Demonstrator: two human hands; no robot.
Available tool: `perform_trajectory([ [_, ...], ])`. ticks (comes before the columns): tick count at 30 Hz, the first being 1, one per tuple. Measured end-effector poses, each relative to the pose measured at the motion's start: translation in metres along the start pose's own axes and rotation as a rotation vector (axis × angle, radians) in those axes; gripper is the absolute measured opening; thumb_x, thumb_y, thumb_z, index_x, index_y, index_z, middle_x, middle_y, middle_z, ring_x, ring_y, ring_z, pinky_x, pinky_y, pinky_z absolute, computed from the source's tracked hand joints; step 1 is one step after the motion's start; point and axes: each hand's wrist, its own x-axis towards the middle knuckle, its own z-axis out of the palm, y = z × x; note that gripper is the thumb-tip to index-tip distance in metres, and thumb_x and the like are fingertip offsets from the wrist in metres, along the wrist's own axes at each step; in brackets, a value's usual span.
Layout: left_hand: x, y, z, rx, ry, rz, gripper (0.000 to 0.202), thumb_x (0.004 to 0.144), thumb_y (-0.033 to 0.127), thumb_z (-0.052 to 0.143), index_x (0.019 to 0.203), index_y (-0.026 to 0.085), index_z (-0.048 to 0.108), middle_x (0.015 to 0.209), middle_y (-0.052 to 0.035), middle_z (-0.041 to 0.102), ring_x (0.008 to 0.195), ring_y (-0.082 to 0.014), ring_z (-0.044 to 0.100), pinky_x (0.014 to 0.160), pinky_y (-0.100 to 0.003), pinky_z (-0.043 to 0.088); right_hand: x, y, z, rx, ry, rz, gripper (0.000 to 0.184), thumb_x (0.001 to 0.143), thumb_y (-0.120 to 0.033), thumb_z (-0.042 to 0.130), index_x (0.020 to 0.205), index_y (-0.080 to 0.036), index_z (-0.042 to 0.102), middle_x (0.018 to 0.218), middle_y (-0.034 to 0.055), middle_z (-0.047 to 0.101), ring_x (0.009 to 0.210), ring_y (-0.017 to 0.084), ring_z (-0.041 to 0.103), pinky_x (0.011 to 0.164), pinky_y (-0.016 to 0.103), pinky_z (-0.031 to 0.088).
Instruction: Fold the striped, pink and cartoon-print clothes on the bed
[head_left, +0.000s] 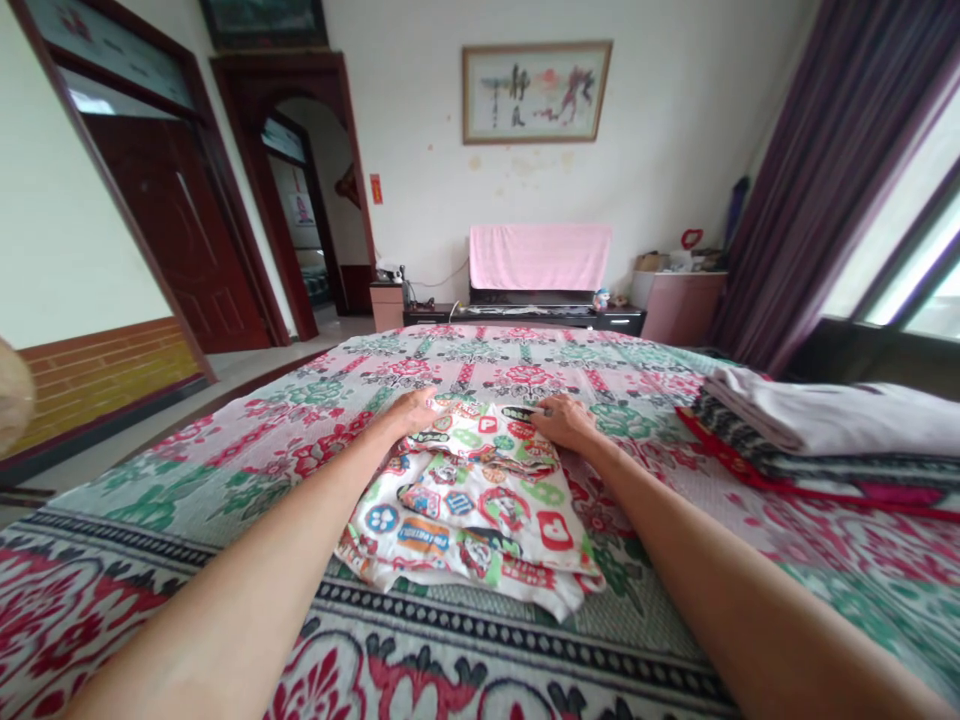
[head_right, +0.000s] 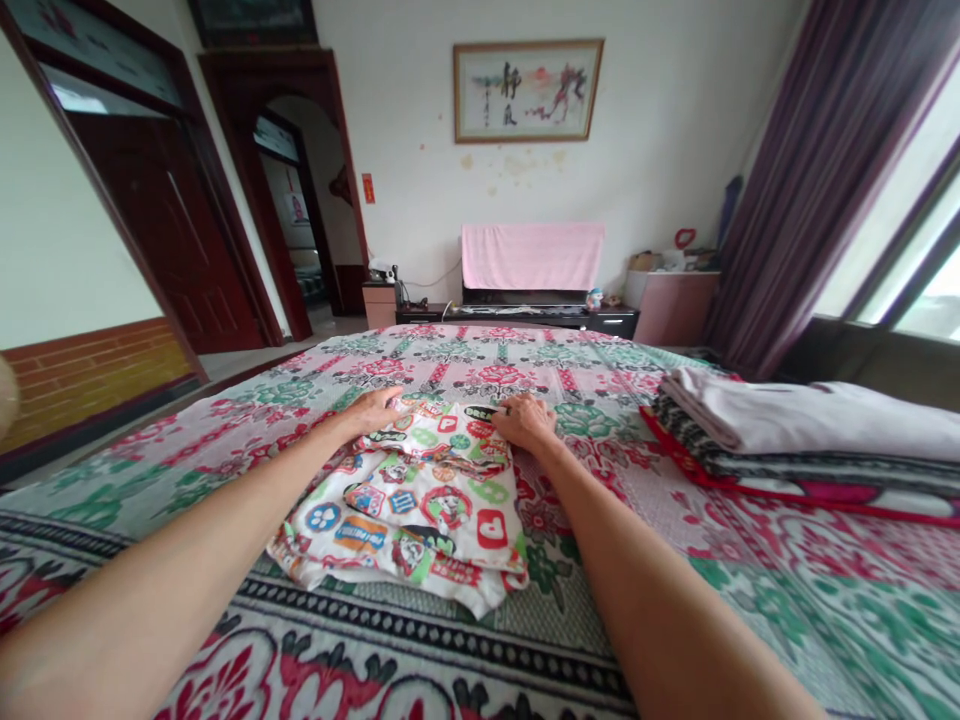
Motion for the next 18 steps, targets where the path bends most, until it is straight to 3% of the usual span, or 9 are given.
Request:
perform_trajectory([
  [5,-0.004,0.009,-0.007,0.067,0.026,-0.077,0.034,0.071,0.032,0.058,0.100,0.018,0.071,0.087,-0.0041,0.072,0.078,-0.0183,0.064,0.063,-0.022,0.042,-0.001,-0.004,-0.003,0.093,0.085,0.106,0.033,0.075,-0.037,0.049,0.094,-0.024,0.072,0.090,0.0052,0.070,0.086,0.023,0.061,0.075,0.030,0.042],
  [11,-0.024,0.019,-0.031,0.002,0.219,-0.066,0.031,0.066,0.018,0.055,0.093,0.021,0.071,0.079,0.0000,0.071,0.072,-0.0151,0.061,0.060,-0.021,0.039,-0.009,-0.008,-0.023,0.356,0.194,-0.007,0.027,0.074,-0.034,0.049,0.078,-0.017,0.069,0.059,-0.0004,0.060,0.058,0.013,0.053,0.053,0.021,0.037],
  [18,-0.065,0.017,-0.048,-0.124,0.323,0.009,0.023,0.067,0.023,0.054,0.084,0.019,0.069,0.077,0.0012,0.069,0.071,-0.0149,0.060,0.063,-0.022,0.042,-0.041,-0.018,-0.048,0.744,0.183,-0.198,0.023,0.071,-0.036,0.053,0.078,-0.016,0.062,0.058,-0.0017,0.058,0.051,0.010,0.047,0.048,0.021,0.036],
])
